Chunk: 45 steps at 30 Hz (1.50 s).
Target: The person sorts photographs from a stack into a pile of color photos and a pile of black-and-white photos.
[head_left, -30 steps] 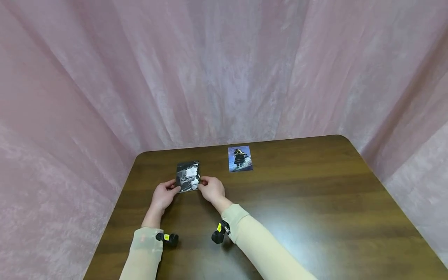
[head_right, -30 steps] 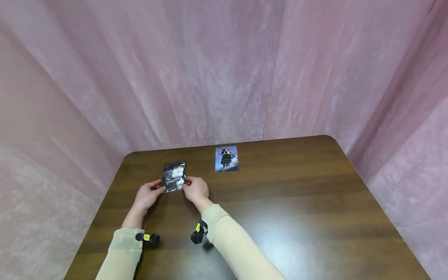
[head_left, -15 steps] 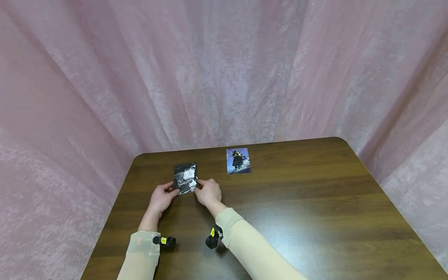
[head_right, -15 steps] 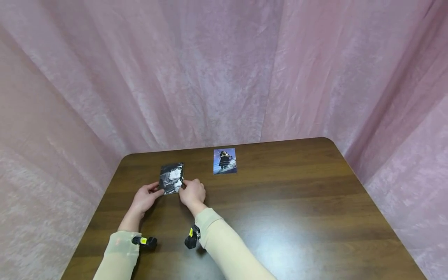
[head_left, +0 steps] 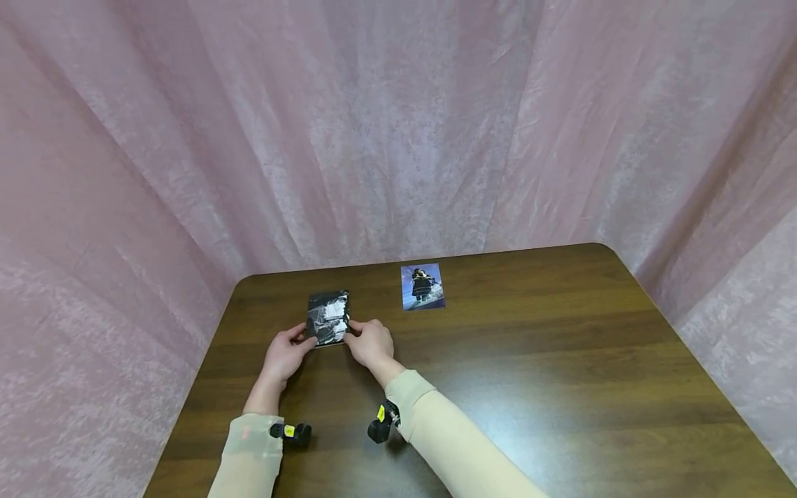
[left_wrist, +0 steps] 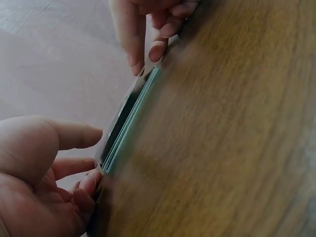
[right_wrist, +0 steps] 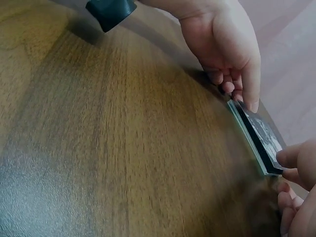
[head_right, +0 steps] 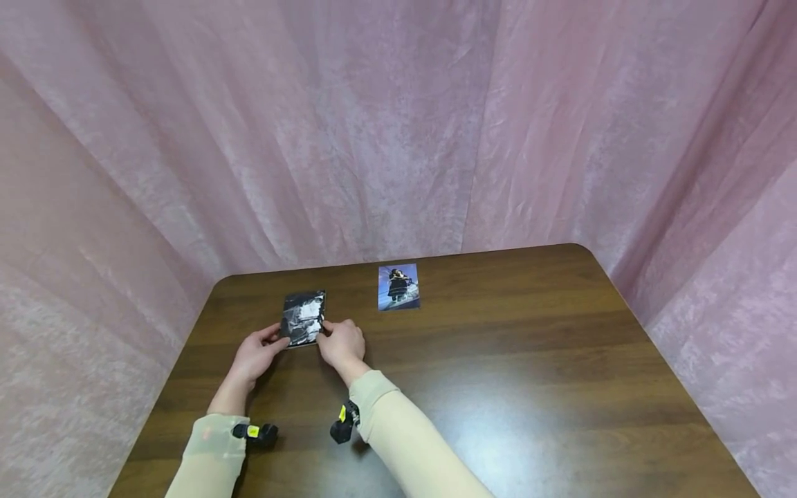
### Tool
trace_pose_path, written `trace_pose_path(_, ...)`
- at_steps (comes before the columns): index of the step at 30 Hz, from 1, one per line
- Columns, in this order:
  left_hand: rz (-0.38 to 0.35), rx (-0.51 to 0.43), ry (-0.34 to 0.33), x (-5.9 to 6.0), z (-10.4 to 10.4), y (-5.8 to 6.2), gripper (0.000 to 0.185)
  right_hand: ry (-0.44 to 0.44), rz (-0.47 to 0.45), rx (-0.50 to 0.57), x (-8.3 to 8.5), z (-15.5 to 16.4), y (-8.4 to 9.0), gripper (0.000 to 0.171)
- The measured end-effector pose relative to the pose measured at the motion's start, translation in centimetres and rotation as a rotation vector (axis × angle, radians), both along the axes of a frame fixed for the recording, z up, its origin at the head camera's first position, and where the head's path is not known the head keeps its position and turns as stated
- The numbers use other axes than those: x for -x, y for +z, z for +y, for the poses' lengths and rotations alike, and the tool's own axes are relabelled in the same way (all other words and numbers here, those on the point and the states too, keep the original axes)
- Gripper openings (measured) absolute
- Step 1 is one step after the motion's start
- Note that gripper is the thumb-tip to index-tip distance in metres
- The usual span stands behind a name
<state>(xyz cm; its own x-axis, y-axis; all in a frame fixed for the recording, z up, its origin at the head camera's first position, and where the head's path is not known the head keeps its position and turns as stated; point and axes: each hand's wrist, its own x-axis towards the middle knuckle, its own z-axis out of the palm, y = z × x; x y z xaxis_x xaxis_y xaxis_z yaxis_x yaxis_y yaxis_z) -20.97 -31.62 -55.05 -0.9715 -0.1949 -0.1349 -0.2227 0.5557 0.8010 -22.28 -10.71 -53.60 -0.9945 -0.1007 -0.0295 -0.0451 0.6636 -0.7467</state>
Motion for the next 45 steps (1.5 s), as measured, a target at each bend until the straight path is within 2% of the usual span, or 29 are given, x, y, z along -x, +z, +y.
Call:
trace_pose_path(8,0.042,-0.130,0.117,-0.5,0.4,0.1,0.049,-0.035,0.000,0.109,-0.2,-0.1,-0.2,0.030)
trace_pose_path(15,0.045,-0.188,0.158,-0.8,0.8,0.6,0.048,-0.072,0.032,0.197,-0.1,-0.1,-0.7,0.026)
trace_pose_path(18,0.052,-0.187,0.160,-0.9,1.0,0.8,0.048,-0.067,0.025,0.259,0.1,0.3,-0.8,0.026)
trace_pose_path(21,0.074,-0.177,0.150,-1.1,1.4,1.0,0.047,-0.061,-0.018,0.375,0.3,0.9,-0.9,0.027)
trace_pose_path(24,0.093,-0.153,0.133,-1.2,1.9,1.1,0.045,-0.036,-0.047,0.492,0.6,1.9,-1.1,0.033)
trace_pose_path(26,0.110,-0.140,0.121,-1.1,2.4,1.2,0.044,-0.010,-0.043,0.520,0.8,2.7,-1.2,0.039)
trace_pose_path(30,0.150,-0.118,0.098,-0.5,3.6,1.5,0.039,0.032,-0.016,0.487,1.1,4.5,-1.4,0.045)
trace_pose_path(38,0.177,-0.099,0.045,0.3,6.4,1.6,0.035,0.060,0.026,0.381,1.4,8.0,-1.3,0.041)
trace_pose_path(45,0.192,-0.083,0.007,0.5,8.4,0.8,0.031,0.031,0.032,0.421,1.1,10.5,-1.8,0.035)
